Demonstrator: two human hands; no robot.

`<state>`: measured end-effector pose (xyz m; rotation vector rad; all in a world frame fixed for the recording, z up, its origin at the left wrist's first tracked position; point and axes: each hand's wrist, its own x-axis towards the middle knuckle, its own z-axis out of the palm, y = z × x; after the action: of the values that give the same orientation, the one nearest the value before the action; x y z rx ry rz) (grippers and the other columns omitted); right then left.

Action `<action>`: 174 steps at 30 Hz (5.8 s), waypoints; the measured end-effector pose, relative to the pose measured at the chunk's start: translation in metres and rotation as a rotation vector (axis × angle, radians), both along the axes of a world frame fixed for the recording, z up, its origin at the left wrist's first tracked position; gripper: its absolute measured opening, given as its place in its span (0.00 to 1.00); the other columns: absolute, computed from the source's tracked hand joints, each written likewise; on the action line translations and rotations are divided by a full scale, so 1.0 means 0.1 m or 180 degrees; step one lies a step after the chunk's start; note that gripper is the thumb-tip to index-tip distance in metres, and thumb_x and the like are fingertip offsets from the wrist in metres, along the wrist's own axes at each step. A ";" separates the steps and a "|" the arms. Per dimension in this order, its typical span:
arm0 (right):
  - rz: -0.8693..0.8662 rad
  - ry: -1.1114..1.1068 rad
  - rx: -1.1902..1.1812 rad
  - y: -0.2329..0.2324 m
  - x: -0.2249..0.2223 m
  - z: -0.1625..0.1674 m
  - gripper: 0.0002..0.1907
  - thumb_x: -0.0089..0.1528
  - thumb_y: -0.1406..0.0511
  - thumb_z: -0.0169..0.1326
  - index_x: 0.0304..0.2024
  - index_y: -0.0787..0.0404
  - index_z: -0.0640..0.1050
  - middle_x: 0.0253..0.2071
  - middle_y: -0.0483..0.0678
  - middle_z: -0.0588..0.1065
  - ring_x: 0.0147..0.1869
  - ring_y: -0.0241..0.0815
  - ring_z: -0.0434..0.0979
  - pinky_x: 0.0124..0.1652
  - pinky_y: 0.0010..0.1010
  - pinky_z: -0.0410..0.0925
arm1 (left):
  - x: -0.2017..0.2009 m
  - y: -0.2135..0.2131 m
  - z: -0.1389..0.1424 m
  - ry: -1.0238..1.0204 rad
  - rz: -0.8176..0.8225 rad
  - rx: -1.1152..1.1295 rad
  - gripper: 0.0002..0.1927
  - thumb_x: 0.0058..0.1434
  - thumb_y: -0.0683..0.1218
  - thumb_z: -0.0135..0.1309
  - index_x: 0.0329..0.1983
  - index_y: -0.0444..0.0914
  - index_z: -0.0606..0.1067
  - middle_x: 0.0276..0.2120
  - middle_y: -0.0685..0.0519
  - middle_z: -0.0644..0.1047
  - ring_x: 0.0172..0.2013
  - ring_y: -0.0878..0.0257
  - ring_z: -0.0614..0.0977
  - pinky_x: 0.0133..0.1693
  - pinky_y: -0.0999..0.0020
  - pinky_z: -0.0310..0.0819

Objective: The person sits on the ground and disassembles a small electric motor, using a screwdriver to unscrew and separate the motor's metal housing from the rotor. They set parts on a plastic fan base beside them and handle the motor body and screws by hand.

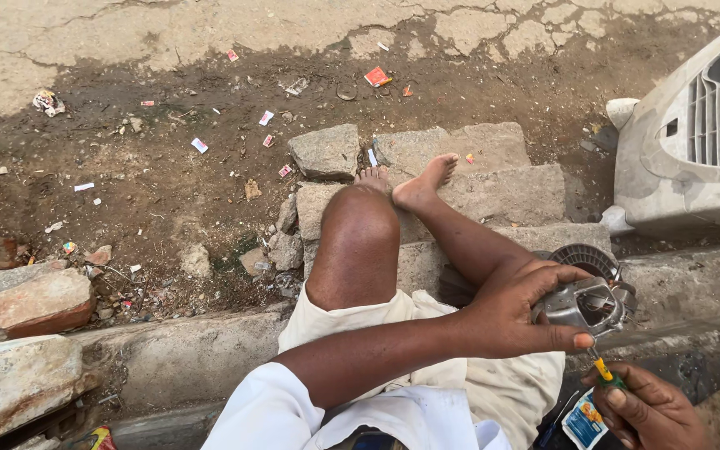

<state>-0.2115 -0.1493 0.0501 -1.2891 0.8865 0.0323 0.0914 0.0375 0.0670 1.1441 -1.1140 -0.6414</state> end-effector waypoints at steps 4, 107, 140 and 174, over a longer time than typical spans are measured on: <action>0.0016 -0.0038 -0.0458 0.14 -0.03 -0.02 0.16 0.64 0.69 0.52 0.52 0.76 0.77 0.18 0.46 0.65 0.19 0.32 0.60 0.20 0.25 0.55 | -0.05 0.04 0.03 -0.0181 0.0141 0.0080 0.40 0.63 0.68 0.60 0.67 0.37 0.70 0.55 0.46 0.75 0.58 0.56 0.74 0.64 0.62 0.68; 0.0711 0.0165 -0.5664 0.72 1.01 0.45 0.16 0.69 0.60 0.68 0.52 0.62 0.79 0.33 0.56 0.79 0.34 0.49 0.81 0.36 0.35 0.72 | -0.02 -0.03 -0.08 0.0216 0.0740 0.0333 0.43 0.59 0.69 0.59 0.65 0.33 0.70 0.55 0.37 0.74 0.60 0.45 0.77 0.63 0.55 0.71; 0.0474 0.0107 -0.4579 0.64 0.79 0.45 0.20 0.62 0.64 0.67 0.54 0.65 0.81 0.36 0.55 0.81 0.38 0.38 0.83 0.38 0.27 0.74 | 0.06 0.02 0.05 0.0188 0.0350 0.0302 0.45 0.61 0.70 0.58 0.68 0.32 0.68 0.55 0.41 0.71 0.51 0.56 0.79 0.53 0.64 0.76; 0.0755 0.0608 -0.4925 0.78 1.10 0.99 0.21 0.55 0.60 0.67 0.49 0.62 0.82 0.33 0.54 0.80 0.34 0.45 0.83 0.35 0.36 0.73 | 0.43 -0.08 -0.19 0.3624 -0.1052 -0.0099 0.33 0.73 0.57 0.52 0.75 0.37 0.60 0.65 0.46 0.70 0.64 0.47 0.72 0.50 0.59 0.73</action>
<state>-0.1017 -0.0712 0.1494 -2.8586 0.8798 -0.4304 0.1339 0.0298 0.0476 0.3919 -0.3033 -1.3007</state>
